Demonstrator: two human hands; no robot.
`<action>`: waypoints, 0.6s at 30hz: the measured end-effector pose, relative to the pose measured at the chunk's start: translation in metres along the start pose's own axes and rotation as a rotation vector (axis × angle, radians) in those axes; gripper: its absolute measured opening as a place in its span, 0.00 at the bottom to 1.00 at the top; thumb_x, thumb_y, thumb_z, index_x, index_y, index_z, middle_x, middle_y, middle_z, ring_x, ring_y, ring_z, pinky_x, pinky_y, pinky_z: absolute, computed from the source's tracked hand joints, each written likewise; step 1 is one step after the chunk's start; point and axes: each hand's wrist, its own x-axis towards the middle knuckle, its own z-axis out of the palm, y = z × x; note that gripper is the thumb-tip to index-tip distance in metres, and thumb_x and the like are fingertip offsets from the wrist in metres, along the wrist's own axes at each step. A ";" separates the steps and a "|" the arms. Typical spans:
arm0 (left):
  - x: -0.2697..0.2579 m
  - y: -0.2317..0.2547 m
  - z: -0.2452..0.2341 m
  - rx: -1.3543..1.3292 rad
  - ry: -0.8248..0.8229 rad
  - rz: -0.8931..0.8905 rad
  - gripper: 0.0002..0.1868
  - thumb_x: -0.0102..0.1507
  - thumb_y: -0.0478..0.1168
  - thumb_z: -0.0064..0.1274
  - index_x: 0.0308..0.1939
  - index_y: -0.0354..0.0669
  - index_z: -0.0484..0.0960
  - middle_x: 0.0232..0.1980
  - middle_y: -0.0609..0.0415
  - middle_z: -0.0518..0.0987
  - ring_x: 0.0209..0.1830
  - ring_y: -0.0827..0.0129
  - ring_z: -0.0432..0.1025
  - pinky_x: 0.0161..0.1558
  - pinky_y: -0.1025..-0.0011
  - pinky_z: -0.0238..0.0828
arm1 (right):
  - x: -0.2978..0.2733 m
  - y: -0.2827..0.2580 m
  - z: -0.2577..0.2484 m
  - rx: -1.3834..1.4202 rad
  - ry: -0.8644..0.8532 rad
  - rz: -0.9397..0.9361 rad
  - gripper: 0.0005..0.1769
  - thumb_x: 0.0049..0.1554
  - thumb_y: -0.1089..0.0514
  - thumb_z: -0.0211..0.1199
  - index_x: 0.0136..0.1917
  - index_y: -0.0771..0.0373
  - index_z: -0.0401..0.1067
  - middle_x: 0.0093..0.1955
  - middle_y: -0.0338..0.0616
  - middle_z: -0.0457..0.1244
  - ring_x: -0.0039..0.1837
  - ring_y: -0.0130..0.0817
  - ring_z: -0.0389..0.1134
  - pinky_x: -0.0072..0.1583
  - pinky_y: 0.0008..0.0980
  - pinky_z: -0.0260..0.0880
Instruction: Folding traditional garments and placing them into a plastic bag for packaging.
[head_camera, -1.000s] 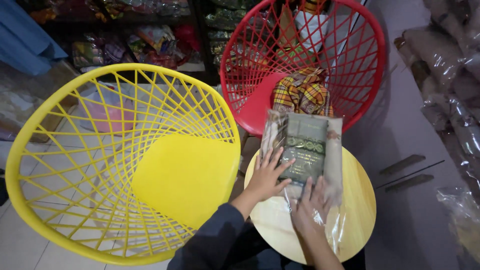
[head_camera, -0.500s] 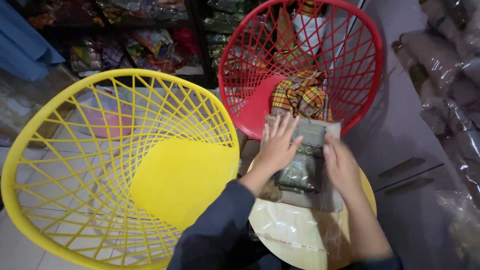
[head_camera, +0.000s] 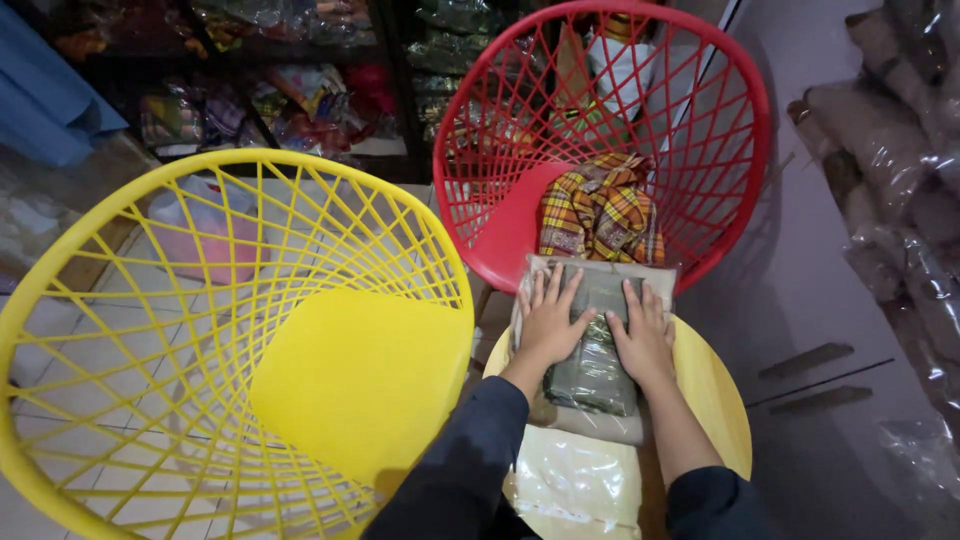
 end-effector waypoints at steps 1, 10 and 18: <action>0.000 -0.002 0.003 -0.050 -0.016 -0.019 0.41 0.65 0.65 0.48 0.80 0.63 0.56 0.85 0.49 0.49 0.84 0.45 0.40 0.75 0.34 0.28 | 0.000 0.003 0.003 0.029 -0.006 -0.006 0.40 0.61 0.36 0.53 0.82 0.41 0.48 0.86 0.47 0.40 0.86 0.51 0.38 0.75 0.69 0.37; -0.026 0.033 -0.064 0.161 -0.094 0.029 0.42 0.64 0.65 0.49 0.79 0.58 0.56 0.82 0.44 0.50 0.81 0.39 0.39 0.72 0.30 0.29 | -0.046 -0.009 -0.043 -0.035 0.079 -0.255 0.43 0.57 0.37 0.59 0.81 0.46 0.53 0.86 0.50 0.41 0.85 0.53 0.39 0.76 0.71 0.37; -0.210 0.022 -0.058 0.117 -0.256 0.398 0.41 0.64 0.60 0.50 0.77 0.45 0.64 0.80 0.43 0.57 0.83 0.45 0.44 0.77 0.39 0.34 | -0.209 -0.015 -0.064 -0.287 -0.136 -0.347 0.43 0.51 0.34 0.58 0.77 0.40 0.55 0.84 0.49 0.42 0.82 0.54 0.40 0.72 0.74 0.36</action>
